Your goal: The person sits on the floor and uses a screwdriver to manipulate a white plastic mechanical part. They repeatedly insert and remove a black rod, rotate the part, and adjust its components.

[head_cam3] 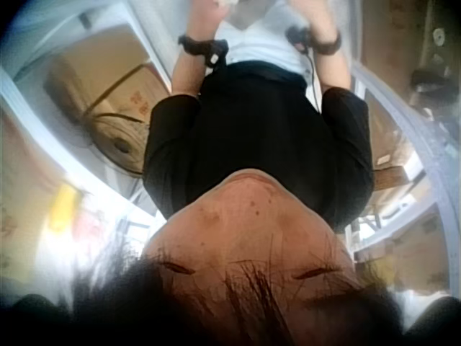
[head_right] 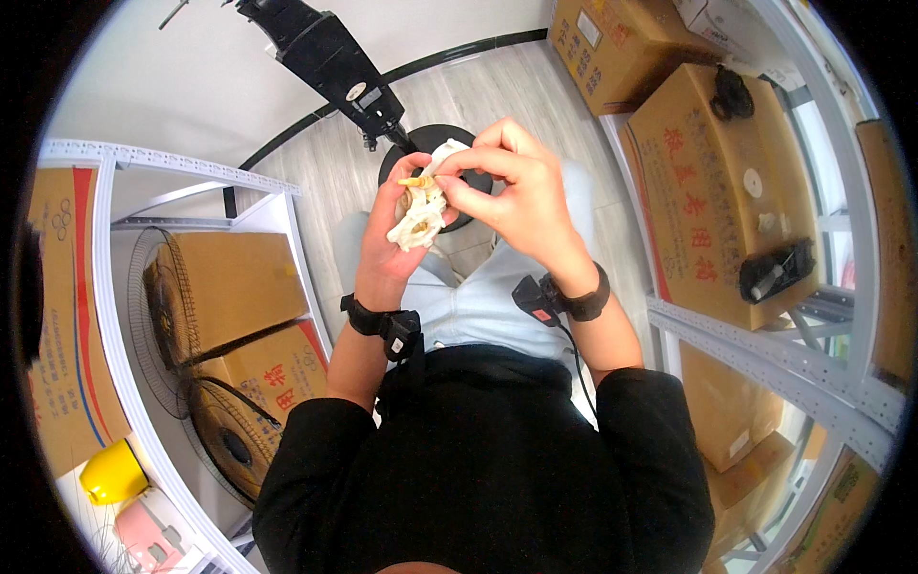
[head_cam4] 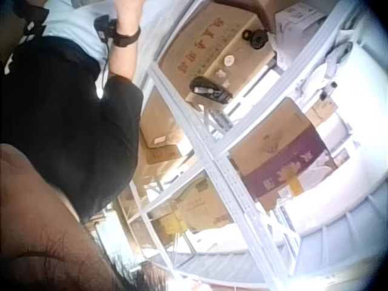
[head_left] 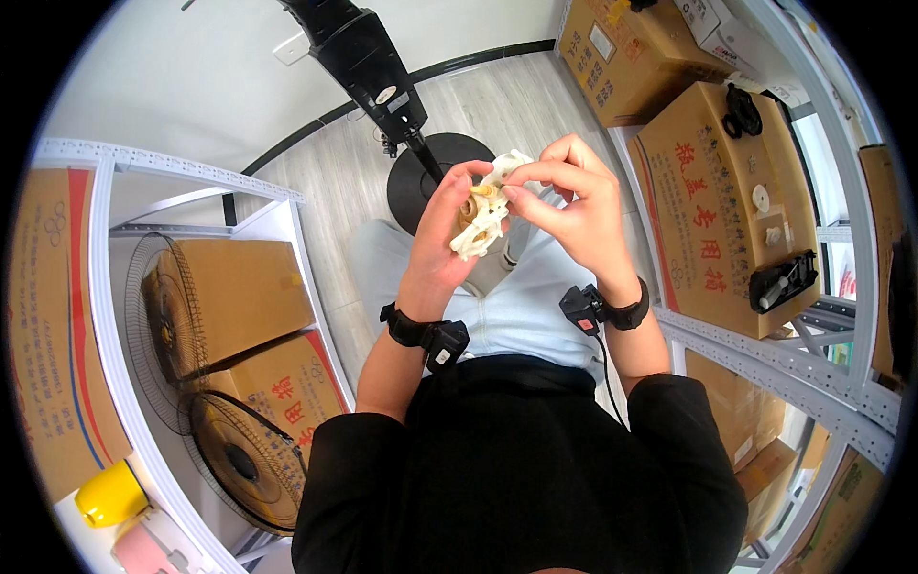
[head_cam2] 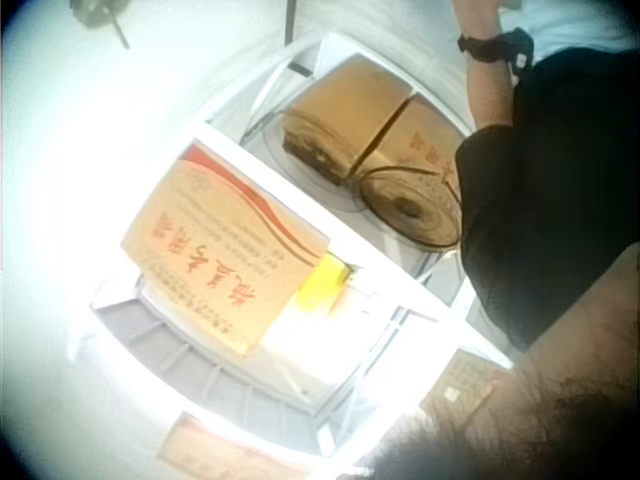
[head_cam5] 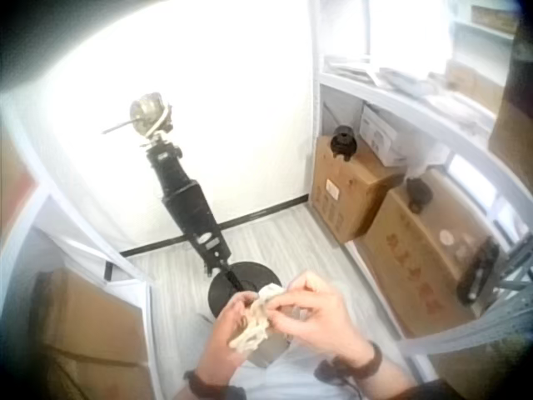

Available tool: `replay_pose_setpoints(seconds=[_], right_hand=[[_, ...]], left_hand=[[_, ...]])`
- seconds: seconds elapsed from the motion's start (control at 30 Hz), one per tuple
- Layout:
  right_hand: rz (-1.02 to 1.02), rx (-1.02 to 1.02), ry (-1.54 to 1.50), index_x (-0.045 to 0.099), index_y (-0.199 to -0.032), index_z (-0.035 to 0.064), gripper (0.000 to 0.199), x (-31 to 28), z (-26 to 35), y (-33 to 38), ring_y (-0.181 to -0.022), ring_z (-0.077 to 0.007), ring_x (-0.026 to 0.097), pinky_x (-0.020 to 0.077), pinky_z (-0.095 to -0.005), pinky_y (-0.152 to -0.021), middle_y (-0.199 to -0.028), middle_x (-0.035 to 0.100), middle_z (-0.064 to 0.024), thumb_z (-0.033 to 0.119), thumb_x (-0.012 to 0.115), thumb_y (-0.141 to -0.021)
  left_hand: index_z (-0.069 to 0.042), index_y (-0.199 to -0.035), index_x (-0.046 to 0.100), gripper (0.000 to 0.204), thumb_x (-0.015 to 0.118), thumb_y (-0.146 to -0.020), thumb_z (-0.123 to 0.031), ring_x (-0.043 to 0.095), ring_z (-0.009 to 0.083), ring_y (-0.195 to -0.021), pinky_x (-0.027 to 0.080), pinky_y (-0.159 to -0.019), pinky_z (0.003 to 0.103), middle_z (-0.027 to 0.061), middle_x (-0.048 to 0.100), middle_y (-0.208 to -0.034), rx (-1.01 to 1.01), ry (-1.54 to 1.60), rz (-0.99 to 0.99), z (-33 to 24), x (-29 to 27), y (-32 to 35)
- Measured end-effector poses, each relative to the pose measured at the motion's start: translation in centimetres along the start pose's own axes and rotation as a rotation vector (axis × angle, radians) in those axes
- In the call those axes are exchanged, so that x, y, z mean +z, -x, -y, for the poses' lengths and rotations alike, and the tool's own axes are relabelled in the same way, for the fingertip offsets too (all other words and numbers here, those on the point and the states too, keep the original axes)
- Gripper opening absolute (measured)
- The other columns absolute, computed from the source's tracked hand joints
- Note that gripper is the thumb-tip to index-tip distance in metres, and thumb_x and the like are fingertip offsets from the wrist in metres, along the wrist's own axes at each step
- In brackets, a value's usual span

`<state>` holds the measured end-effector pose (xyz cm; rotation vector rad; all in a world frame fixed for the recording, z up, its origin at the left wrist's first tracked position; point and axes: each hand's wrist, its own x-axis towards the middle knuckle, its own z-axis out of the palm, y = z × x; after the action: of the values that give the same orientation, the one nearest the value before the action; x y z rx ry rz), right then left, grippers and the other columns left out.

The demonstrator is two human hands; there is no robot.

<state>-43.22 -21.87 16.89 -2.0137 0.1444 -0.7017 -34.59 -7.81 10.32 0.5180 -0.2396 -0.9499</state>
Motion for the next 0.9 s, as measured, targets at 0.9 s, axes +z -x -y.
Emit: replay_pose_setpoints(seconds=[0.9], right_hand=[[-0.097,-0.165,0.063,0.074,-0.096,0.0113,0.03,1.1,1.4,2.1,-0.062,-0.0107,0.047,0.0377,-0.0231,-0.052,-0.071,0.047,0.0001,0.001,0.073,-0.068]], left_hand=[[-0.001,-0.117,0.056,0.031,0.056,-0.091,-0.017,0.061,0.0174,-0.102,0.05,-0.088,0.03,0.0116,0.062,-0.113,0.187,-0.022,-0.037,-0.6,1.7,1.1]])
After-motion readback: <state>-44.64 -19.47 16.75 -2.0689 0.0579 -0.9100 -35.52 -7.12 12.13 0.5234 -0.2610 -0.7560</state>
